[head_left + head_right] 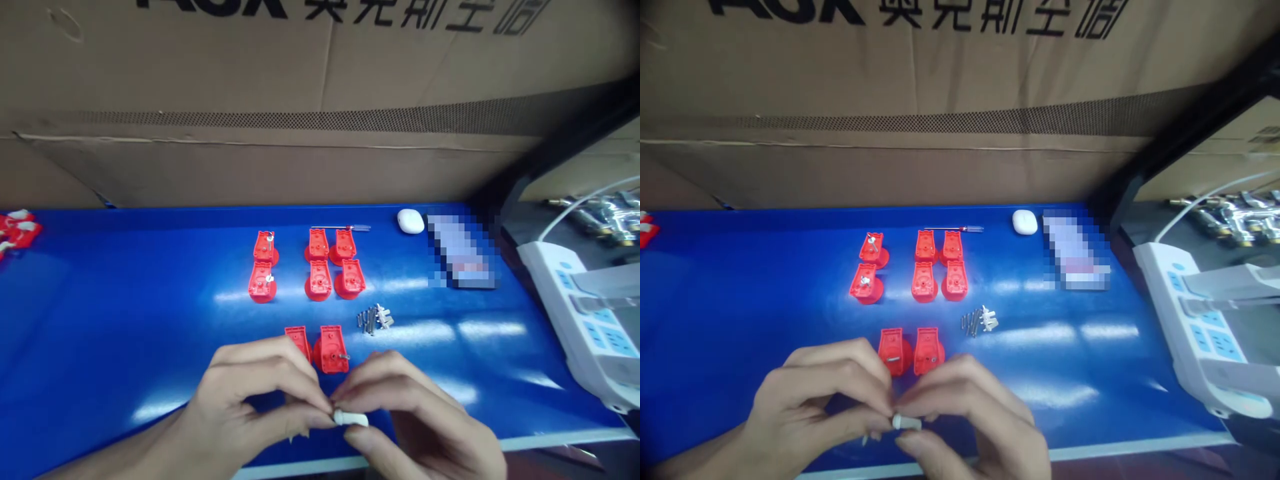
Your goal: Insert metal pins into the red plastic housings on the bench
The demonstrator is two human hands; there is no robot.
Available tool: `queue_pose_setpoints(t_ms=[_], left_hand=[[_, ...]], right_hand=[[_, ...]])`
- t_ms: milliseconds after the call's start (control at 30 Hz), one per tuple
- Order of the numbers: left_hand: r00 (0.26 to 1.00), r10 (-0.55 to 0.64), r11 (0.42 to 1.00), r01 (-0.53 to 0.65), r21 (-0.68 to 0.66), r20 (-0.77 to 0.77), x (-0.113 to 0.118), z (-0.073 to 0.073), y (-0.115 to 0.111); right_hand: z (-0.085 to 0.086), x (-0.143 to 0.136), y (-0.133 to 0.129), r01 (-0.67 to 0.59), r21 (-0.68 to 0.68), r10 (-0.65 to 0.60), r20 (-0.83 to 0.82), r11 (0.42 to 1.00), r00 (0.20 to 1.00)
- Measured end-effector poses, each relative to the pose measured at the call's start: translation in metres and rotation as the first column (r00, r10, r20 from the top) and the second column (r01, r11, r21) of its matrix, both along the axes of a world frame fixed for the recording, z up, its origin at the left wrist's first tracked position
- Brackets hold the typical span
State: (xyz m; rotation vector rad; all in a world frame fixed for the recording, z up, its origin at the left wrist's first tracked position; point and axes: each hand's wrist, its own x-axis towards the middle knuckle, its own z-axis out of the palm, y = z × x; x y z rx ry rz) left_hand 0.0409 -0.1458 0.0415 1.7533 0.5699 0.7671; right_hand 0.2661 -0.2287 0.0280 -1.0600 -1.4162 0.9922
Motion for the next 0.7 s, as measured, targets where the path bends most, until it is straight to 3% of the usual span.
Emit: queue_pose_setpoints(t_ms=[167,333,433,567,700], left_hand=[[1.0,0.008,1.0,-0.008,-0.022,0.004,0.001,-0.002,-0.001],[1.0,0.008,1.0,-0.009,0.015,0.019,0.001,-0.001,0.0],[0.999,0.034,0.998,-0.035,0.053,0.026,0.001,-0.003,0.001],[0.987,0.16,0.983,-0.162,0.092,0.028,-0.001,-0.007,0.003],[0.971,0.236,0.966,-0.237,0.1,0.02,-0.001,-0.01,0.005]], right_hand=[[-0.001,-0.016,-0.003,0.138,-0.132,-0.155,-0.125,0.982,0.98],[0.004,-0.018,-0.002,0.148,-0.156,-0.166,-0.112,0.977,0.98],[0.008,-0.005,0.004,0.177,-0.111,-0.179,-0.008,0.978,0.984],[0.007,0.016,0.012,0.302,-0.041,-0.289,0.198,0.952,0.937],[-0.001,0.026,0.016,0.266,-0.012,-0.245,0.353,0.964,0.903]])
